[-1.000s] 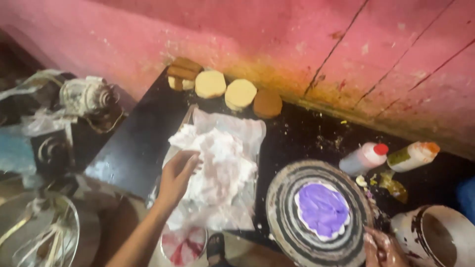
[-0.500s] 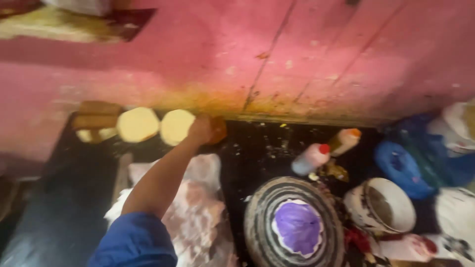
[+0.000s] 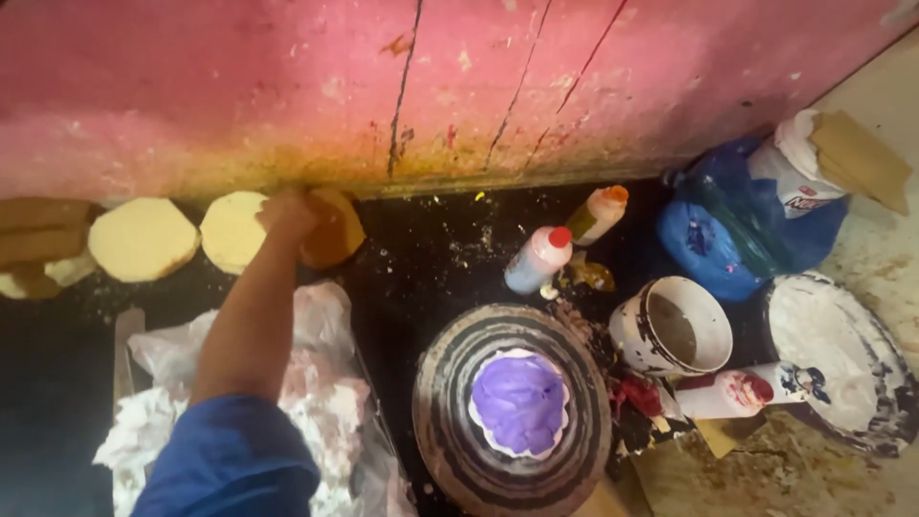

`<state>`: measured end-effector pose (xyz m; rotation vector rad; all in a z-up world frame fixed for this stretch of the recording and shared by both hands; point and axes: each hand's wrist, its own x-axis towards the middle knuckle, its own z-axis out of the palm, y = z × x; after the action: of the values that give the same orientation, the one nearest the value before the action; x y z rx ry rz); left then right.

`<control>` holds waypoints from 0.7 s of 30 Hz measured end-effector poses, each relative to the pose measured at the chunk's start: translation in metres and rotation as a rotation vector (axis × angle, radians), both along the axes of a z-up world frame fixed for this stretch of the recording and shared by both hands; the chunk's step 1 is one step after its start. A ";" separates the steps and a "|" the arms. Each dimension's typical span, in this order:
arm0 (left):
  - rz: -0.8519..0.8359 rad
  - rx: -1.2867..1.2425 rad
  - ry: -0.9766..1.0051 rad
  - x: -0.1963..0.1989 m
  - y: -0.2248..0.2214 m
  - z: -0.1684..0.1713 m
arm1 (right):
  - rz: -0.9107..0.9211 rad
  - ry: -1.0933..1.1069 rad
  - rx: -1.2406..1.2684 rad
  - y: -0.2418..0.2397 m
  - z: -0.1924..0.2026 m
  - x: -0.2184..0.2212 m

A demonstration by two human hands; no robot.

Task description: The person dips a cake layer into a bowl of liquid, places it onto a turntable, and applies frosting across the cake with a spatula, smoothing the top and sides.

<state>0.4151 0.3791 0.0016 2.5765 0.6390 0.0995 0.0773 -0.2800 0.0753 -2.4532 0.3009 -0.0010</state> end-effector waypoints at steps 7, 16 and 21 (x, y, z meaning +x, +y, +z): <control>-0.287 -0.034 -0.436 -0.075 -0.069 0.078 | 0.105 -0.005 0.063 -0.014 -0.002 -0.016; -0.306 -0.905 -0.427 -0.259 -0.261 0.213 | 0.658 -0.132 0.675 0.021 0.047 0.070; -0.447 -0.828 -0.452 -0.251 -0.401 0.200 | 0.638 0.181 0.952 0.034 0.105 0.127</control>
<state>0.1644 -0.0220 0.2018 1.7416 -0.0821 0.2085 0.2047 -0.2457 0.1802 -1.5025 -0.3540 0.5163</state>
